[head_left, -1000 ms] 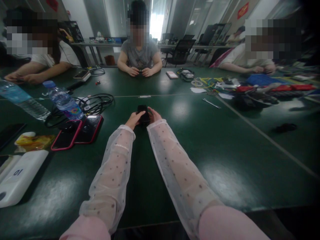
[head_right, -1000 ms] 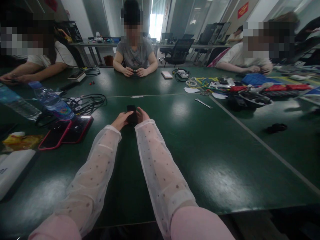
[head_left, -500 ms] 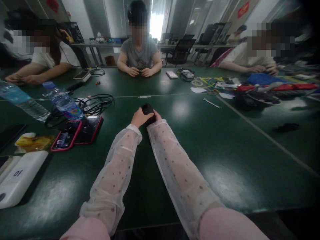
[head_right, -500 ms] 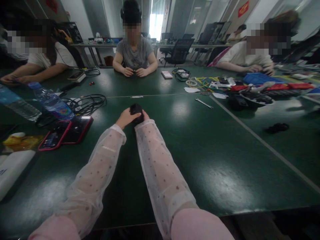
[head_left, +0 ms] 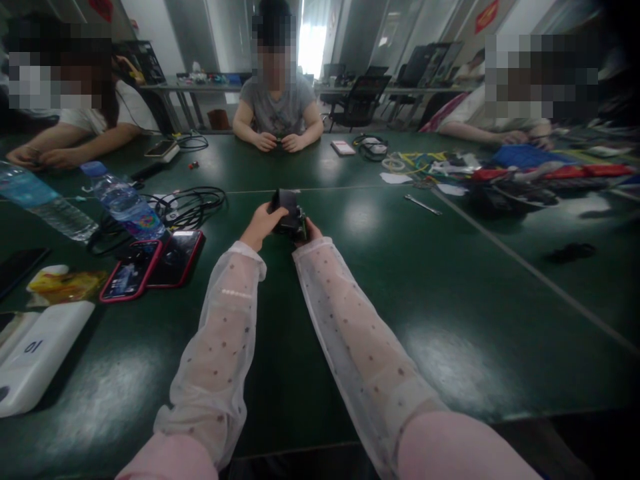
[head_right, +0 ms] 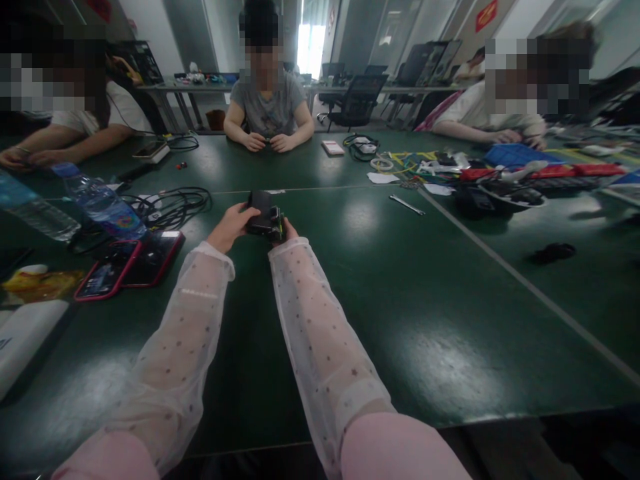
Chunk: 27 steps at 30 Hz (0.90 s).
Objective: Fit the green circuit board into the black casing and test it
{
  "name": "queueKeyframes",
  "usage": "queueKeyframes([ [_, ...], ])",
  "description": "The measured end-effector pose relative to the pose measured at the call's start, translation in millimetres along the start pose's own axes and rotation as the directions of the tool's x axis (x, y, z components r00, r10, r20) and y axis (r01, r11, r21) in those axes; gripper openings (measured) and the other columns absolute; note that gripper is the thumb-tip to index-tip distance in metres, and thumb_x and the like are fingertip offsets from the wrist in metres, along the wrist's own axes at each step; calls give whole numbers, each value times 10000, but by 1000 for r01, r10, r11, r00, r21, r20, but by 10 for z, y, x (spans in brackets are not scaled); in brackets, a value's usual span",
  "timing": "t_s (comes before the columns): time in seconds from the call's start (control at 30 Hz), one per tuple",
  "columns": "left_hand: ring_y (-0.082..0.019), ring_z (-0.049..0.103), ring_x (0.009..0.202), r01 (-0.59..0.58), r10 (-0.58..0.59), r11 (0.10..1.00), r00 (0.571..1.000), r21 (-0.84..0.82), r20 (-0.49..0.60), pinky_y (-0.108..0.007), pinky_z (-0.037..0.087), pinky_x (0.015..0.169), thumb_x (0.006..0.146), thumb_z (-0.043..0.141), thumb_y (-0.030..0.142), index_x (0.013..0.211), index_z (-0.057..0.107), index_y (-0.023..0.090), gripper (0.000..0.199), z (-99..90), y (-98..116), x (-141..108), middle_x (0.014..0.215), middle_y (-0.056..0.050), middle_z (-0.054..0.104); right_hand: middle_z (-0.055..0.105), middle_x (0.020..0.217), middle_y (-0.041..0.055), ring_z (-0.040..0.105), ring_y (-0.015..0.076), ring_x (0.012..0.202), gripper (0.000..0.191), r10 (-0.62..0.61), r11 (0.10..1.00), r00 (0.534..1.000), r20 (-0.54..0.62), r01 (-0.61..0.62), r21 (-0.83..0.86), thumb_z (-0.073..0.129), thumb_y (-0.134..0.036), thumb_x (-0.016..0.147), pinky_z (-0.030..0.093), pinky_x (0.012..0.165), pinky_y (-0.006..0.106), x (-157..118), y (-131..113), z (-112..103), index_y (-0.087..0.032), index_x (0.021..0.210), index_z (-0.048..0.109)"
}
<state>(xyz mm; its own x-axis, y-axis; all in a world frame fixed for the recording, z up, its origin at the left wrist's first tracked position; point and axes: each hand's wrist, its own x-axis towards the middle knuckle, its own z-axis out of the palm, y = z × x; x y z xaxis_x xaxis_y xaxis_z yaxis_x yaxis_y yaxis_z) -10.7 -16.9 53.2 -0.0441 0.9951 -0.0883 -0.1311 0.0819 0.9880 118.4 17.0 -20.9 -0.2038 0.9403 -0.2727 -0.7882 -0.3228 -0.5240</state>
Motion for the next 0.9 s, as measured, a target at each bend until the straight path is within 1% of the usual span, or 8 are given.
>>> queueKeyframes([
  [0.1, -184, 633, 805, 96, -73, 969, 992, -228, 107, -293, 495, 740, 691, 665, 221, 961, 617, 168, 279, -108, 13, -14, 806, -36, 653, 708, 755, 36, 681, 148, 697, 394, 44, 998, 999, -25, -43, 37, 268, -333, 979, 586, 700, 278, 10, -13, -16, -143, 1094, 594],
  [0.2, -184, 645, 805, 219, -131, 858, 968, -464, 216, -292, 512, 717, 766, 629, 365, 1007, 615, 159, 317, -196, -73, -14, 851, -59, 668, 721, 857, 68, 690, 143, 796, 451, 20, 997, 999, 43, -24, 79, 218, -350, 984, 580, 684, 258, 3, -15, -33, -121, 1125, 580],
  [0.33, -185, 648, 776, 298, -217, 721, 954, -625, 205, -307, 526, 705, 790, 554, 605, 1107, 591, 166, 543, -233, -366, 64, 848, -73, 673, 723, 909, 59, 694, 141, 854, 434, -11, 997, 999, 48, 7, 79, 213, -334, 986, 577, 691, 268, -6, -4, -44, -141, 1133, 573],
  [0.4, -187, 642, 753, 332, -280, 693, 942, -640, 186, -308, 526, 696, 802, 513, 638, 1108, 597, 166, 568, -232, -514, 126, 813, -80, 671, 723, 923, 56, 697, 141, 848, 438, -8, 997, 999, 39, 5, 81, 207, -336, 988, 578, 697, 274, -3, -1, -50, -145, 1125, 576],
  [0.5, -179, 639, 739, 326, -277, 705, 944, -630, 179, -301, 522, 688, 799, 451, 691, 1103, 605, 174, 618, -229, -634, 200, 811, -73, 672, 723, 925, 57, 699, 145, 843, 432, -15, 996, 999, 44, 12, 86, 215, -334, 987, 581, 713, 284, 1, 0, -61, -142, 1114, 581],
  [0.63, -167, 640, 715, 328, -275, 760, 944, -561, 181, -282, 516, 670, 795, 396, 727, 1083, 616, 177, 658, -217, -623, 211, 789, -58, 670, 728, 908, 48, 696, 152, 863, 403, -25, 997, 999, 46, 22, 71, 245, -325, 983, 587, 716, 296, -23, -5, -56, -149, 1136, 574],
  [0.73, -177, 643, 730, 332, -282, 794, 943, -510, 175, -286, 515, 675, 773, 385, 755, 1083, 621, 174, 699, -202, -588, 182, 781, -63, 671, 730, 907, 48, 693, 149, 864, 398, -19, 999, 998, 51, 16, 52, 261, -324, 979, 586, 668, 264, -46, -13, -42, -144, 1159, 567],
  [0.9, -176, 638, 707, 330, -273, 793, 944, -512, 184, -282, 514, 667, 775, 374, 757, 1082, 621, 157, 718, -208, -597, 172, 762, -70, 667, 732, 913, 59, 692, 148, 817, 432, 16, 998, 996, 92, -21, 55, 259, -341, 979, 569, 573, 227, -39, -26, -53, -117, 1204, 551],
])
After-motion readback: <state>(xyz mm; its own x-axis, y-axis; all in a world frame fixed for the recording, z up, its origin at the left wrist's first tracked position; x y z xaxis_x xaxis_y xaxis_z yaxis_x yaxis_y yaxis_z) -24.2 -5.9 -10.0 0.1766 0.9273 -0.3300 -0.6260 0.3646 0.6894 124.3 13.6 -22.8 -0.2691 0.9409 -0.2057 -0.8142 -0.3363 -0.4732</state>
